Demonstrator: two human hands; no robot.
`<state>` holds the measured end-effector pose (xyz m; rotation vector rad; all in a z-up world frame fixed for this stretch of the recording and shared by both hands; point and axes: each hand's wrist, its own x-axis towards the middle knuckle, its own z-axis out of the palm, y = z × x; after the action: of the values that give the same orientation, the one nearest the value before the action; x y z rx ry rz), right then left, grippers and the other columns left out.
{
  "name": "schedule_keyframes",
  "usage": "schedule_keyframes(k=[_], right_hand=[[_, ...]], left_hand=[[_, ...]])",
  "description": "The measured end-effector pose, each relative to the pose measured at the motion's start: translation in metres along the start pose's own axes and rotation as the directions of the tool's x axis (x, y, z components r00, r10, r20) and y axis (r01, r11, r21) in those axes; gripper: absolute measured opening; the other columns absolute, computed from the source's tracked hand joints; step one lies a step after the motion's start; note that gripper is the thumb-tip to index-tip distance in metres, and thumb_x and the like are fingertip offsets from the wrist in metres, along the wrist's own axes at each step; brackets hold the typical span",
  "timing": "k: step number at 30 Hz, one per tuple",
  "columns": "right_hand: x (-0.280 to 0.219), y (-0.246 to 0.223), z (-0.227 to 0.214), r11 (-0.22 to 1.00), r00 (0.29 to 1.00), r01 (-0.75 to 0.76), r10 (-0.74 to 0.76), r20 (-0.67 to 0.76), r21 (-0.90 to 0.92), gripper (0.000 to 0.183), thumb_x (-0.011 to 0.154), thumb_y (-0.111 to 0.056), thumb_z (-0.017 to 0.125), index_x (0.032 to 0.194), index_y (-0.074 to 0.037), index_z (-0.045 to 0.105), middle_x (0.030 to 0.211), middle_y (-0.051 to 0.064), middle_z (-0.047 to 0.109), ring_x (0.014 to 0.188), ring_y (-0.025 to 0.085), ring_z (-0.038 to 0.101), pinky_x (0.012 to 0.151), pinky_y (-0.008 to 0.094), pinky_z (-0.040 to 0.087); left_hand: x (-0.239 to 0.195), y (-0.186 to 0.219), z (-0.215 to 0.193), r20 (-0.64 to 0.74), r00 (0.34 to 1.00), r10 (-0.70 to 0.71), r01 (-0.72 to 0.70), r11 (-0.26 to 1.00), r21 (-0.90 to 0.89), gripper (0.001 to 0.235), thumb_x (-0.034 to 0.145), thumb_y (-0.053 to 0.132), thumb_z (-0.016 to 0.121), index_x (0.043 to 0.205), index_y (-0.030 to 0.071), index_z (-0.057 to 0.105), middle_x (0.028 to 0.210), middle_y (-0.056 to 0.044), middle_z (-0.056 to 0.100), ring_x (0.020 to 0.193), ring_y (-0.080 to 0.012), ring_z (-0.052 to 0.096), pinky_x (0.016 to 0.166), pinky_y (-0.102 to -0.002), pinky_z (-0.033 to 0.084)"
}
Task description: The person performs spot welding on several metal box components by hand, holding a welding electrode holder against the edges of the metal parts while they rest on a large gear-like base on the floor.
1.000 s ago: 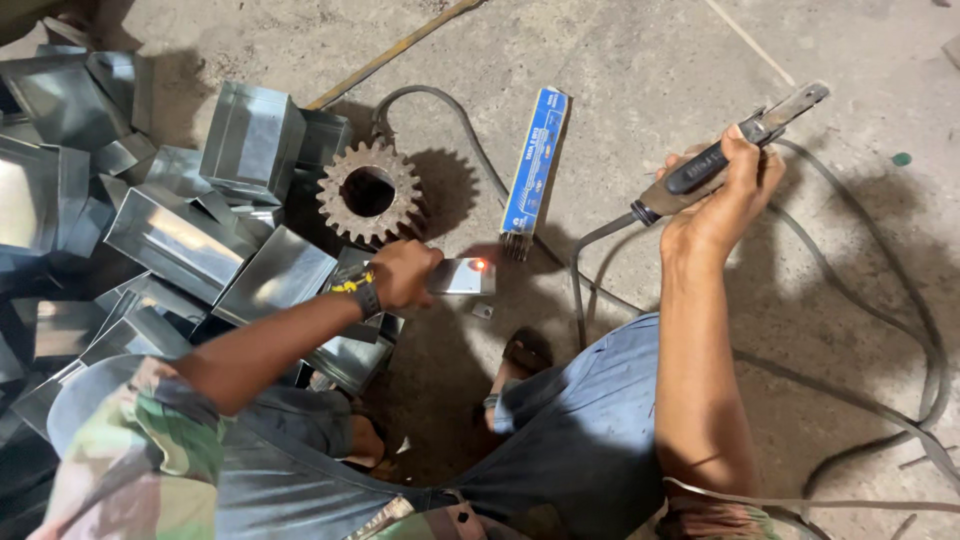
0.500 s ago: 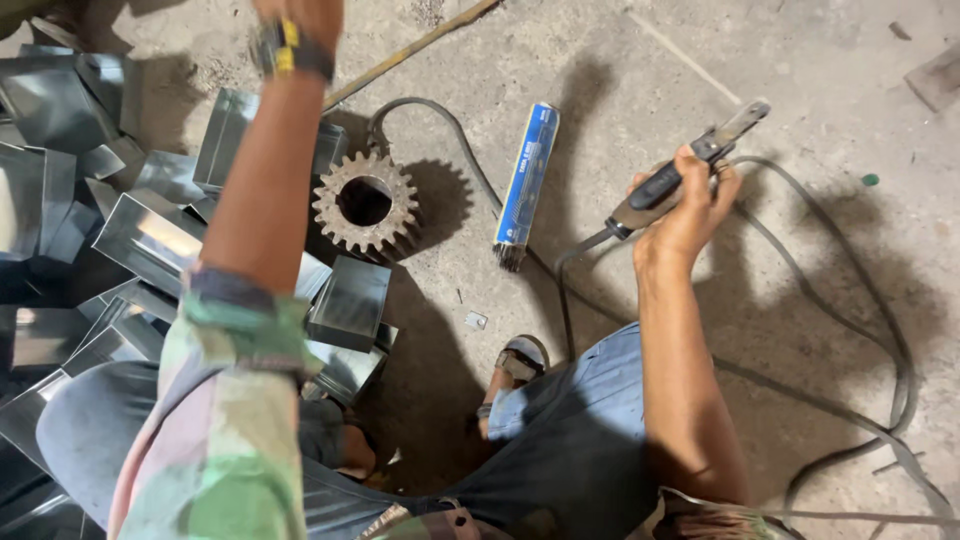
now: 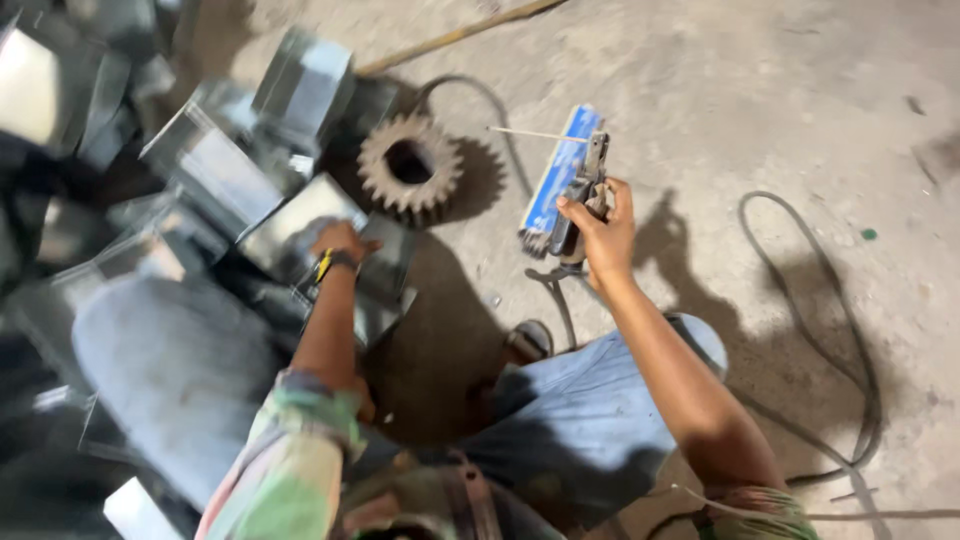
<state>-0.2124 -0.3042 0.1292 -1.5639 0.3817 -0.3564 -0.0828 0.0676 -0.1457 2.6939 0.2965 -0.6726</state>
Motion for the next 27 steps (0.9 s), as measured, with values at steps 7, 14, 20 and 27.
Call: schedule_keyframes(k=[7,14,20,27], right_hand=[[-0.038,0.003,0.001,0.935,0.987,0.030,0.028,0.158,-0.353,0.061,0.076,-0.009,0.090,0.126,-0.005,0.055,0.094,0.003,0.067,0.081,0.010,0.062,0.072,0.026,0.053],[-0.016,0.011,0.003,0.966,0.999,0.035,-0.028,0.030,-0.257,0.061,0.077,-0.012,0.088,0.127,-0.004,0.054,0.098,0.005,0.073,0.083,0.009,0.068,0.072,0.024,0.055],[-0.018,0.012,0.001,0.959,1.000,0.001,-0.004,-0.013,-0.283,0.063,0.077,-0.011,0.088,0.128,-0.005,0.052,0.094,0.007,0.074,0.079,0.011,0.069,0.069,0.025,0.055],[-0.023,0.013,0.000,0.942,0.999,0.037,-0.034,0.013,-0.332,0.063,0.076,-0.016,0.091,0.127,-0.004,0.055,0.095,0.005,0.074,0.081,0.009,0.069,0.070,0.025,0.056]], left_hand=[[0.013,0.017,-0.005,-0.206,0.976,0.070,-0.046,0.992,0.120,0.026,0.086,0.018,0.067,0.111,0.014,0.076,0.119,-0.017,0.071,0.109,-0.0366,0.070,0.083,-0.051,0.059],[0.015,0.043,-0.046,-0.458,0.889,-0.002,-0.063,0.990,-0.126,0.012,0.082,0.021,0.073,0.088,0.013,0.079,0.095,-0.016,0.075,0.090,-0.0365,0.074,0.076,-0.047,0.060],[0.038,0.020,-0.065,0.307,0.839,-0.450,-0.006,-0.572,-0.820,0.030,0.084,0.030,0.078,0.087,0.003,0.066,0.080,-0.009,0.066,0.062,-0.0241,0.066,0.049,-0.041,0.058],[0.045,0.034,-0.051,0.097,0.845,-0.525,-0.265,-0.570,-0.778,0.008,0.084,-0.007,0.063,0.090,-0.012,0.062,0.083,-0.021,0.070,0.060,-0.0253,0.070,0.054,-0.038,0.063]])
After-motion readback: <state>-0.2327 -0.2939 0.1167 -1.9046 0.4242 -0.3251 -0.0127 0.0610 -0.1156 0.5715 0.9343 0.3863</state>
